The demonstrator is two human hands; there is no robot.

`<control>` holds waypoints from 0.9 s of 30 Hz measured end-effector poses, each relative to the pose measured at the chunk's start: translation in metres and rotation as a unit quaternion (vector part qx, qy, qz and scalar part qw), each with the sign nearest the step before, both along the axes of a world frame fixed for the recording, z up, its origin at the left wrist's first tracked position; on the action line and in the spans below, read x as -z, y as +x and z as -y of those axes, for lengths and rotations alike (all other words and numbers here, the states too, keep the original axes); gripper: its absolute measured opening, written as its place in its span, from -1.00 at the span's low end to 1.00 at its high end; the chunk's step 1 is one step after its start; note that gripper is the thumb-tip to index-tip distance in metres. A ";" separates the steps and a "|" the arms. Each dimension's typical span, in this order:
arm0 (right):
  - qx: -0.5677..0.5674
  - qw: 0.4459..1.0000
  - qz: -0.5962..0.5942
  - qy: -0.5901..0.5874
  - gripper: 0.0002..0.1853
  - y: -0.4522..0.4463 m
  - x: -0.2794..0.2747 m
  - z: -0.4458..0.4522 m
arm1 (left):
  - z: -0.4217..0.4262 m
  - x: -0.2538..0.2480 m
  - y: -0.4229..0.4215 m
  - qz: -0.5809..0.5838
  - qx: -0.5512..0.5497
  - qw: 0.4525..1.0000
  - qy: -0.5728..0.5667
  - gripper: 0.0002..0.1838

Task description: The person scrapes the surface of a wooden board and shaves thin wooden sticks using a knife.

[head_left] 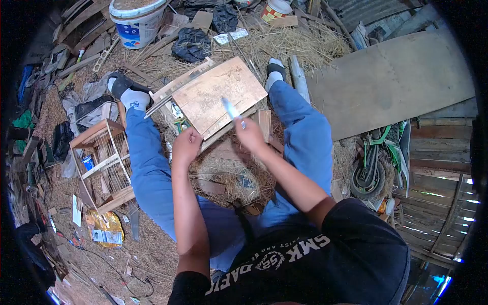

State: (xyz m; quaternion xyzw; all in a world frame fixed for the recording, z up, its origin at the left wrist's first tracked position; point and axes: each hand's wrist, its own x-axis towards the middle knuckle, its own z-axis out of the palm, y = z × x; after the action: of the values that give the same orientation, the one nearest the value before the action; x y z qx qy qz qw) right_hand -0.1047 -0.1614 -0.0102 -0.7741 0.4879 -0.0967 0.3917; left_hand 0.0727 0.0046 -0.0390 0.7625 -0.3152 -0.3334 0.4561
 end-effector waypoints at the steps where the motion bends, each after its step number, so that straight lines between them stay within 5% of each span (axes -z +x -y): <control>1: -0.032 0.999 -0.011 -0.013 -0.50 -0.001 -0.002 -0.016 | 0.002 -0.001 0.000 -0.006 0.006 1.000 -0.001 -0.84; 3: -0.107 0.993 -0.056 -0.001 -0.52 -0.002 -0.009 -0.021 | 0.003 -0.003 -0.001 0.014 0.003 1.000 0.000 -0.83; 5: -0.036 0.998 0.003 0.051 -0.52 -0.003 -0.001 -0.006 | 0.002 -0.005 -0.002 0.034 0.005 0.999 0.008 -0.83; 9: 0.024 0.998 0.040 -0.049 -0.46 -0.001 0.014 0.010 | 0.002 -0.003 0.001 -0.013 0.007 1.000 0.016 -0.81; 15: -0.039 0.999 -0.013 0.010 -0.50 -0.005 -0.011 0.006 | 0.002 -0.012 0.001 -0.039 0.010 0.999 0.011 -0.81; 16: 0.005 0.996 0.050 0.069 -0.49 -0.003 0.002 0.014 | 0.002 -0.012 0.000 -0.039 0.009 0.999 0.012 -0.82; 23: -0.075 0.996 -0.007 0.054 -0.50 0.000 -0.004 -0.016 | 0.002 -0.006 0.002 -0.097 0.010 0.995 0.024 -0.82; 27: 0.018 0.996 0.055 0.069 -0.50 0.000 -0.005 0.006 | 0.001 -0.002 0.003 -0.048 0.015 0.999 -0.002 -0.83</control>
State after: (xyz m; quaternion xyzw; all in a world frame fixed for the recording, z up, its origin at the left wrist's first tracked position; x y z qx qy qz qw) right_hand -0.1046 -0.1674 -0.0055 -0.7299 0.4847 -0.1125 0.4687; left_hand 0.0754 0.0038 -0.0370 0.7400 -0.3047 -0.3755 0.4676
